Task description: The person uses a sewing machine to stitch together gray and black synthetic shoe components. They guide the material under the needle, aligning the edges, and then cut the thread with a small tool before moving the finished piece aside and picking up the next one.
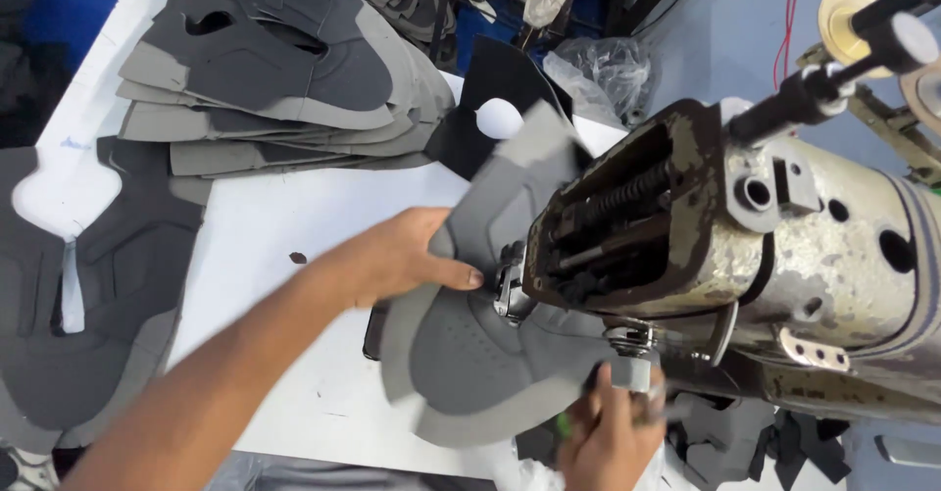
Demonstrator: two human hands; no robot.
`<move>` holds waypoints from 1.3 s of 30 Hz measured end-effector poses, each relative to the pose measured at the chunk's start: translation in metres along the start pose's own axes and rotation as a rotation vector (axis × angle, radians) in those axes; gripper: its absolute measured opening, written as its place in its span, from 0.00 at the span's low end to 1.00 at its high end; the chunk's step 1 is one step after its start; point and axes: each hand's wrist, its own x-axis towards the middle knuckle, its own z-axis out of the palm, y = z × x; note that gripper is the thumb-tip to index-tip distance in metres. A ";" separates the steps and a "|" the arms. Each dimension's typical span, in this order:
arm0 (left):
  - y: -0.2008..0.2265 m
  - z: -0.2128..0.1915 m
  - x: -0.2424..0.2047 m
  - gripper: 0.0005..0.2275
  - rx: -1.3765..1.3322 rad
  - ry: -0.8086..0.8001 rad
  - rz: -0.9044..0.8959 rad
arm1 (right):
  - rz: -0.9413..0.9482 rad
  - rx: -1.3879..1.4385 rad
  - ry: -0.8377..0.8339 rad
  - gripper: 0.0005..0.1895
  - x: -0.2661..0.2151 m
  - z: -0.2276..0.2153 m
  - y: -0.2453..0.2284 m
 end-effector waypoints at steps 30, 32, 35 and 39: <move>-0.041 0.071 -0.022 0.20 -0.119 0.615 0.295 | 0.102 -0.495 -0.155 0.16 0.012 0.065 -0.058; -0.044 0.069 -0.023 0.20 -0.114 0.612 0.274 | 0.120 -0.461 -0.138 0.12 0.010 0.072 -0.064; -0.042 0.063 -0.022 0.19 -0.142 0.544 0.262 | 0.133 -0.421 -0.160 0.09 0.010 0.075 -0.068; -0.030 0.055 -0.026 0.20 -0.011 0.516 0.236 | 0.140 -0.414 -0.182 0.10 0.013 0.069 -0.060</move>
